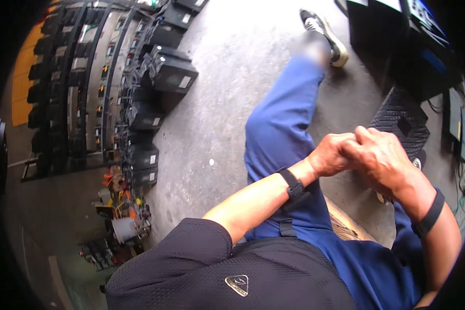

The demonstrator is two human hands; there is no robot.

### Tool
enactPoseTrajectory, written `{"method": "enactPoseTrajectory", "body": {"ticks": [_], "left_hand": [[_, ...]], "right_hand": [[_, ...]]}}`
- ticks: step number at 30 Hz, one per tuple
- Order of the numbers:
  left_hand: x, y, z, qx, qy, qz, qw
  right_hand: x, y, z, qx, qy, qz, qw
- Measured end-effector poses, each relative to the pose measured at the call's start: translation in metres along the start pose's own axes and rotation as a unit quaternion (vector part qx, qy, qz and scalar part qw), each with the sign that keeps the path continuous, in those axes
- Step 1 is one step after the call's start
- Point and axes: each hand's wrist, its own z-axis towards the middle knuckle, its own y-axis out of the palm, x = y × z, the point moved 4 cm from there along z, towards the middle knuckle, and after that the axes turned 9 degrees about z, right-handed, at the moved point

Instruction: The person is using a screwdriver to open or repair a black textured plastic component while sitting on the floor.

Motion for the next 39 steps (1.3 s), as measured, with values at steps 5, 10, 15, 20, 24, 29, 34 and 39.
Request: {"method": "enactPoseTrajectory", "body": {"ticks": [5,10,15,20,24,29,34,39], "left_hand": [[0.002,0.001,0.001,0.016,-0.035,-0.009,0.999],[-0.003,0.003,-0.002,-0.014,-0.042,-0.025,0.999],[0.0,0.003,-0.001,0.013,-0.047,-0.02,0.999],[-0.006,0.004,-0.001,-0.009,-0.032,-0.007,0.999],[-0.005,0.005,-0.001,0.029,0.0,-0.026,0.999],[-0.009,0.005,-0.001,-0.014,-0.058,-0.04,0.997],[-0.012,0.009,-0.002,0.014,-0.032,0.001,0.999],[-0.012,0.005,-0.002,-0.01,-0.05,-0.022,0.998]], "right_hand": [[0.01,0.009,-0.002,-0.015,0.054,-0.004,0.998],[-0.009,-0.005,0.004,-0.013,0.046,0.003,0.999],[0.002,0.004,0.001,-0.054,0.018,-0.035,0.998],[0.007,0.013,-0.002,-0.018,0.023,-0.023,0.999],[0.009,0.015,-0.002,-0.033,0.035,-0.019,0.999],[0.006,0.011,-0.001,-0.012,0.022,-0.026,0.999],[0.012,0.017,-0.003,-0.023,0.031,-0.027,0.999],[0.005,0.009,0.002,-0.023,0.03,-0.001,0.999]]}}
